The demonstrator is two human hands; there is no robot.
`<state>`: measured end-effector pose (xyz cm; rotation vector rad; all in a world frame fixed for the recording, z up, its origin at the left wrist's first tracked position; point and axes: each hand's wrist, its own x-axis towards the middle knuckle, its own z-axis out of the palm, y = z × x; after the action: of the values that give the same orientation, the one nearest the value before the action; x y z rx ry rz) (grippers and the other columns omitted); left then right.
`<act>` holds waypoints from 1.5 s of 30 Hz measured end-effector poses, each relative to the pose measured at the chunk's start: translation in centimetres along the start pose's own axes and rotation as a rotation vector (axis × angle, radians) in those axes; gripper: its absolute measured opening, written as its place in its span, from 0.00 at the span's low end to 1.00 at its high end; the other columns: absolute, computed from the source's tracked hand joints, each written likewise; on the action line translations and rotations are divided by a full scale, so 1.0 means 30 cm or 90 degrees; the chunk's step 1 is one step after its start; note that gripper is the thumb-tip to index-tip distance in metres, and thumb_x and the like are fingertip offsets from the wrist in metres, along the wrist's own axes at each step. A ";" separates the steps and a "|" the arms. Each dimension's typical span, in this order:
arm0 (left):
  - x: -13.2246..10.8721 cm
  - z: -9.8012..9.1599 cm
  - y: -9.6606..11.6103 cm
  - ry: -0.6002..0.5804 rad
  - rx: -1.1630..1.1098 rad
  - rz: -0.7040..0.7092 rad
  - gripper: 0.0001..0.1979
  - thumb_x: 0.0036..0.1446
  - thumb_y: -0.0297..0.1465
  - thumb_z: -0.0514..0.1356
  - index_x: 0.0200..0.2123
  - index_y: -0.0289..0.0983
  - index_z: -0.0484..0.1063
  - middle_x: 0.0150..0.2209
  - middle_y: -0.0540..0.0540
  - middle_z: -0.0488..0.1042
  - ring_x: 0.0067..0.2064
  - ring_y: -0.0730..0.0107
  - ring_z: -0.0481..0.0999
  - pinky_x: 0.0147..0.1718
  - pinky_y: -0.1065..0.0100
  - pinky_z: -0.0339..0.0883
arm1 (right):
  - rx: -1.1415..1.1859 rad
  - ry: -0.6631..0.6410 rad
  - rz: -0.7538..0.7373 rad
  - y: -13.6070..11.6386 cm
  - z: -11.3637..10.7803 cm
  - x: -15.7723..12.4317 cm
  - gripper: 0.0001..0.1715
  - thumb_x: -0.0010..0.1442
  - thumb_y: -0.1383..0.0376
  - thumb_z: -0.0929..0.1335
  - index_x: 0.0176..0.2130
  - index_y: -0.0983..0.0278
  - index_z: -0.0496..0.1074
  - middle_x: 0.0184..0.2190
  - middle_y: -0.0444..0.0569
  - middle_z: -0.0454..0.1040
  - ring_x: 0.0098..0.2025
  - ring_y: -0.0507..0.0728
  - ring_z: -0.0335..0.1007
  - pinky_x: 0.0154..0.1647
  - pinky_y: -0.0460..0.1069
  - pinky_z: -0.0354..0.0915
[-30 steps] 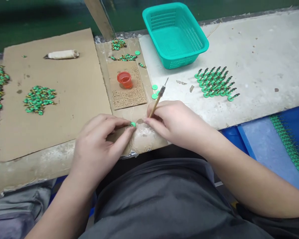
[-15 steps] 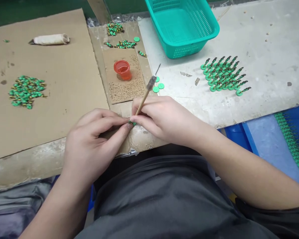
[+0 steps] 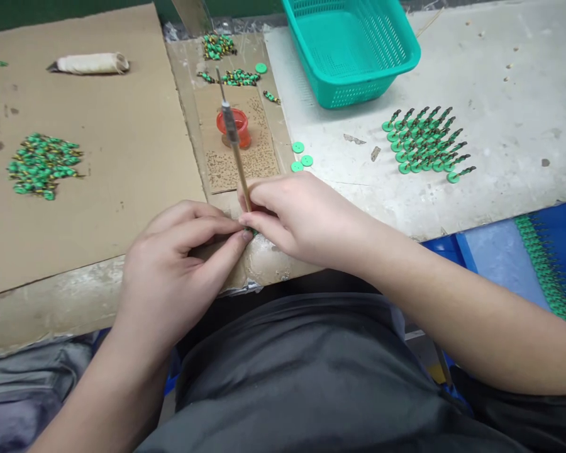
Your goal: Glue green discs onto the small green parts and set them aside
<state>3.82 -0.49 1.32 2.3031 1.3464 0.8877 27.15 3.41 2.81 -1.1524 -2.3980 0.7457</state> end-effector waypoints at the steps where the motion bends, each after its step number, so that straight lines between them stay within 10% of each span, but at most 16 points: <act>1: 0.001 0.001 -0.002 -0.003 -0.004 -0.003 0.06 0.77 0.35 0.70 0.43 0.45 0.88 0.43 0.50 0.87 0.45 0.67 0.86 0.49 0.66 0.79 | -0.002 -0.002 0.010 -0.004 -0.001 0.002 0.15 0.86 0.60 0.70 0.43 0.57 0.80 0.42 0.50 0.86 0.49 0.63 0.86 0.52 0.54 0.74; 13: -0.024 -0.041 -0.029 -0.037 -0.070 -0.094 0.14 0.72 0.33 0.67 0.55 0.51 0.90 0.46 0.49 0.90 0.38 0.64 0.84 0.45 0.62 0.82 | 0.186 0.322 0.105 0.002 0.041 -0.279 0.12 0.82 0.61 0.73 0.41 0.60 0.81 0.39 0.47 0.87 0.38 0.57 0.81 0.45 0.52 0.76; 23: 0.012 -0.036 0.037 0.033 -0.154 -0.130 0.09 0.75 0.38 0.70 0.40 0.49 0.89 0.39 0.48 0.90 0.38 0.63 0.87 0.39 0.64 0.81 | 0.192 0.365 0.070 -0.002 0.059 -0.294 0.11 0.80 0.66 0.73 0.40 0.59 0.82 0.38 0.49 0.89 0.39 0.58 0.87 0.46 0.51 0.80; 38: 0.061 -0.142 0.149 -0.052 -0.405 -0.181 0.18 0.71 0.51 0.78 0.35 0.46 0.92 0.35 0.45 0.87 0.35 0.65 0.87 0.37 0.72 0.86 | 0.170 0.381 0.055 -0.007 0.074 -0.292 0.11 0.80 0.68 0.72 0.42 0.59 0.83 0.35 0.47 0.88 0.35 0.56 0.88 0.40 0.47 0.81; 45: 0.058 -0.142 0.137 -0.047 -0.387 -0.133 0.09 0.74 0.39 0.73 0.37 0.50 0.93 0.35 0.50 0.88 0.35 0.70 0.87 0.37 0.77 0.83 | 0.177 0.379 0.057 -0.006 0.083 -0.294 0.11 0.80 0.68 0.73 0.42 0.59 0.82 0.35 0.46 0.87 0.35 0.55 0.87 0.39 0.47 0.80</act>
<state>4.36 -1.17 7.44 1.6840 1.0707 0.9665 30.94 -4.48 0.04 -1.1667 -1.7072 0.6253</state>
